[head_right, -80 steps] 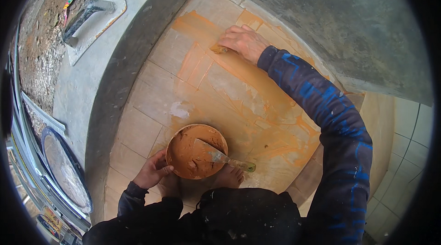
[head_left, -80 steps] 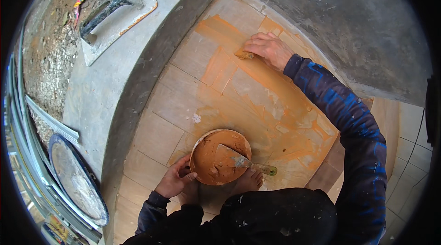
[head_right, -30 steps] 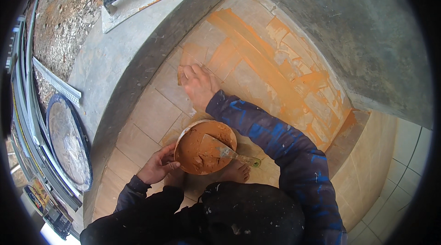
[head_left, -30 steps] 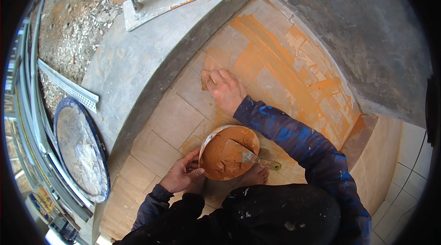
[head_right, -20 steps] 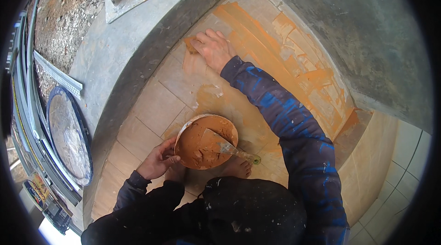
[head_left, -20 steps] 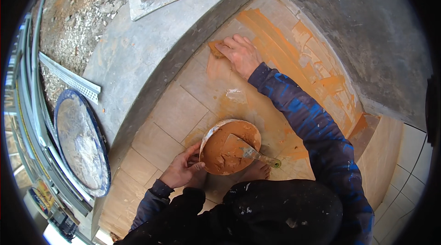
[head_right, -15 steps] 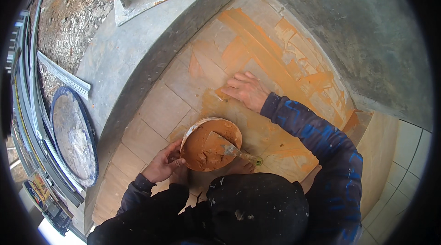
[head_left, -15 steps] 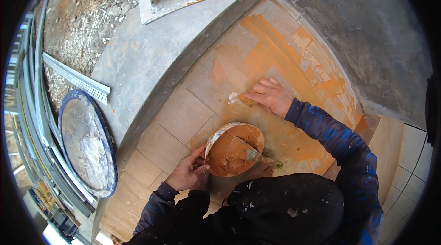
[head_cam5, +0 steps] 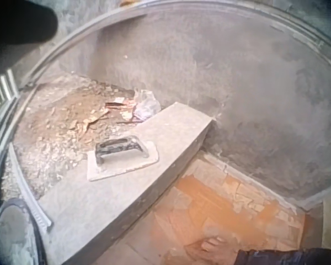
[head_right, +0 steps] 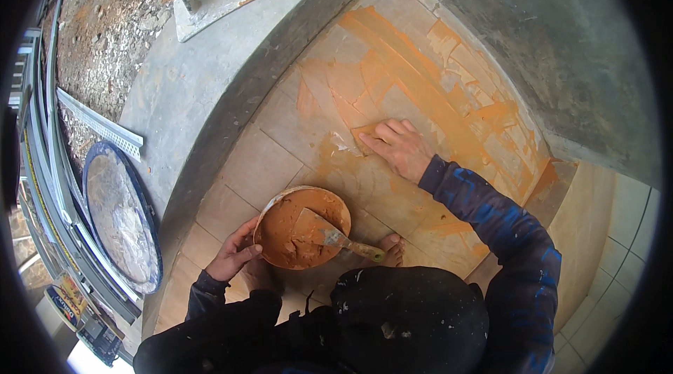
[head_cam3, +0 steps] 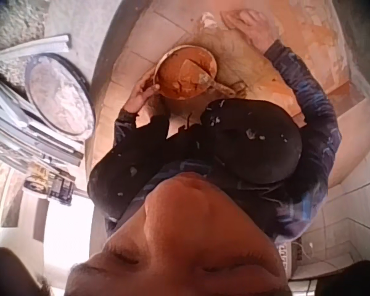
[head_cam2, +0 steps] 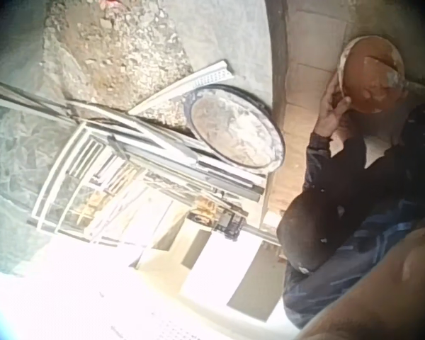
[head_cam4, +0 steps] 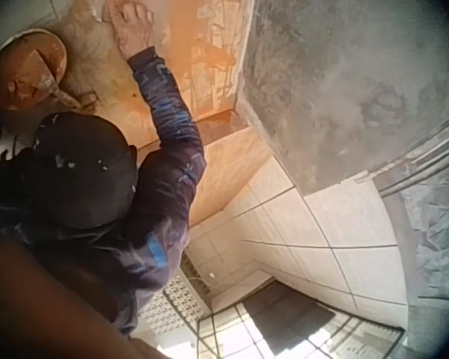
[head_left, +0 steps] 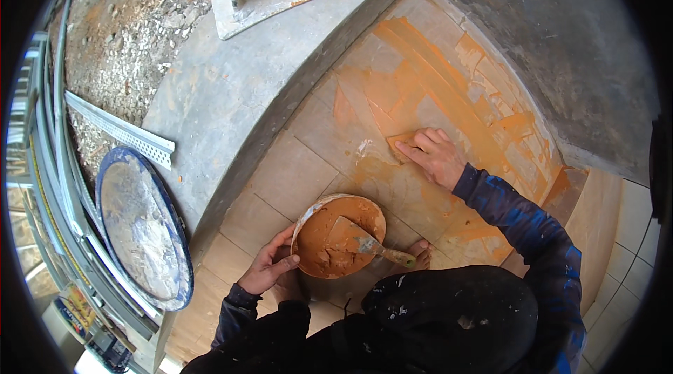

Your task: The person applies brown grout to the joints between floor tiles using a small tile shard as a spreader. They scoop the paste from a bowl, press it into the gaps along the tile edges, and wipe the area with their hands and a cloth.

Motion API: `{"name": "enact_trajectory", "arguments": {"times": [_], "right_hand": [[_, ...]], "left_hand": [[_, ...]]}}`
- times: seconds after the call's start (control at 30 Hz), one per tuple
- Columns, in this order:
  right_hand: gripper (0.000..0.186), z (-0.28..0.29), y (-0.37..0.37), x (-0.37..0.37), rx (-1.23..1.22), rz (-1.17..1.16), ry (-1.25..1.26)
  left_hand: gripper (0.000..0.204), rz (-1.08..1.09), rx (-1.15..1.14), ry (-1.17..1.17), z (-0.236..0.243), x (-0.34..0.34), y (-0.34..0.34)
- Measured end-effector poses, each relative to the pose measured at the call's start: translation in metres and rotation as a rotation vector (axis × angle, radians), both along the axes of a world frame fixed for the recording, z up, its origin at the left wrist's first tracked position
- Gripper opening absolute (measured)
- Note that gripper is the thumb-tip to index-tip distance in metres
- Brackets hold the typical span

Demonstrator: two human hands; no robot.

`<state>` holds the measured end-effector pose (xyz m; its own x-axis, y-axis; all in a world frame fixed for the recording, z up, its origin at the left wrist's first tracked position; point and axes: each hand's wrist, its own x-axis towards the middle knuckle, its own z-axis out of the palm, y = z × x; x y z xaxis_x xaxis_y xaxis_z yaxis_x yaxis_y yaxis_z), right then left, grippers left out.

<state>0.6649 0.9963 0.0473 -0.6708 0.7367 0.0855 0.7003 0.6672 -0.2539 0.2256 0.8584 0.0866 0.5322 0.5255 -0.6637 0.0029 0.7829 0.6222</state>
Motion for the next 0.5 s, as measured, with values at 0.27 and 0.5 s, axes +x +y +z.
{"name": "enact_trajectory", "arguments": {"times": [0.27,0.5], "right_hand": [[0.036,-0.001,0.137,-0.047,0.083,-0.083,0.213],[0.052,-0.007,0.033,0.007,0.019,0.033,0.017]], "left_hand": [[0.065,0.252,0.046,-0.012,-0.010,-0.016,-0.026],[0.067,0.260,0.175,0.085,-0.010,-0.015,-0.033]]}}
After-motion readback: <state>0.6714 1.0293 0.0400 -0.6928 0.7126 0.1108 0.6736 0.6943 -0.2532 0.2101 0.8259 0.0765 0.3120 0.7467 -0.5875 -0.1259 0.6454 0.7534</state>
